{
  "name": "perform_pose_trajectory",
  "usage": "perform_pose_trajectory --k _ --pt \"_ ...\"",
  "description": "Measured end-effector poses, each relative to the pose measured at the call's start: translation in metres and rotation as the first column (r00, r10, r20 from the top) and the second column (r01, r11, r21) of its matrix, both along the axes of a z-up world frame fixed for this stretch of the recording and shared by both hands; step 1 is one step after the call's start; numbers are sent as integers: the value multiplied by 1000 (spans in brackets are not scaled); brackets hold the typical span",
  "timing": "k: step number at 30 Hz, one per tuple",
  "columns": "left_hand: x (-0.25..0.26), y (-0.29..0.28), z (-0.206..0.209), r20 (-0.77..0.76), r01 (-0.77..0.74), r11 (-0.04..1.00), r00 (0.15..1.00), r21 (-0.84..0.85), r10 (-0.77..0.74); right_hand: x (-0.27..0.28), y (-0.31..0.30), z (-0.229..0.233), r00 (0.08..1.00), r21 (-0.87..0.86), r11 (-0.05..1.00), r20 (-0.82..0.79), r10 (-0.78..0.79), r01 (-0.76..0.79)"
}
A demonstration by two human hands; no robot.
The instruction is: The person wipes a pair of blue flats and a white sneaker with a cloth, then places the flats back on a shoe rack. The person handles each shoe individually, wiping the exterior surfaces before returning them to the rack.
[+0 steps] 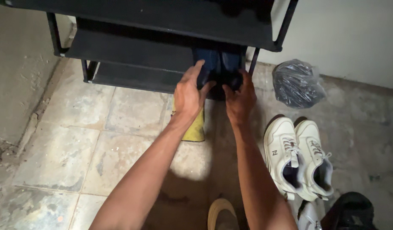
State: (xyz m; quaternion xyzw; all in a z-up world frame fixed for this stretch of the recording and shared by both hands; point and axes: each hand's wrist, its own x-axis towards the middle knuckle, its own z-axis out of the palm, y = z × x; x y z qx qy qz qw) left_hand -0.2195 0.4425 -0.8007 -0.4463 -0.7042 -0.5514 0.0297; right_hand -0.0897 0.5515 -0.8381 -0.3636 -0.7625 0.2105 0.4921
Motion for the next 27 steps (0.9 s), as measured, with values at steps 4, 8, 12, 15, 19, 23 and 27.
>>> perform_pose_trajectory --k 4,8,12,15,19,23,27 --pt "2 -1 -2 1 -12 1000 1000 7 12 -4 -2 -1 998 -12 1000 -63 -26 25" --pt "2 2 -8 -69 -49 998 997 -35 46 -2 0 -3 1000 101 995 -14 -7 8" --pt "0 7 -11 1 -8 999 1000 -47 8 -4 4 -2 999 88 996 -35 -6 9" --pt "0 8 -12 -22 -25 999 999 -44 24 -6 5 -4 999 74 997 -41 0 3" --pt "1 6 -13 -1 -11 1000 1000 -29 11 -4 2 -9 999 171 985 -39 -27 33" --pt "1 7 -7 104 -2 993 994 -116 14 -5 9 -6 998 93 995 -44 -39 43" --pt "3 4 -9 -34 -33 999 999 -23 32 -3 8 -11 997 151 988 -69 -22 33"
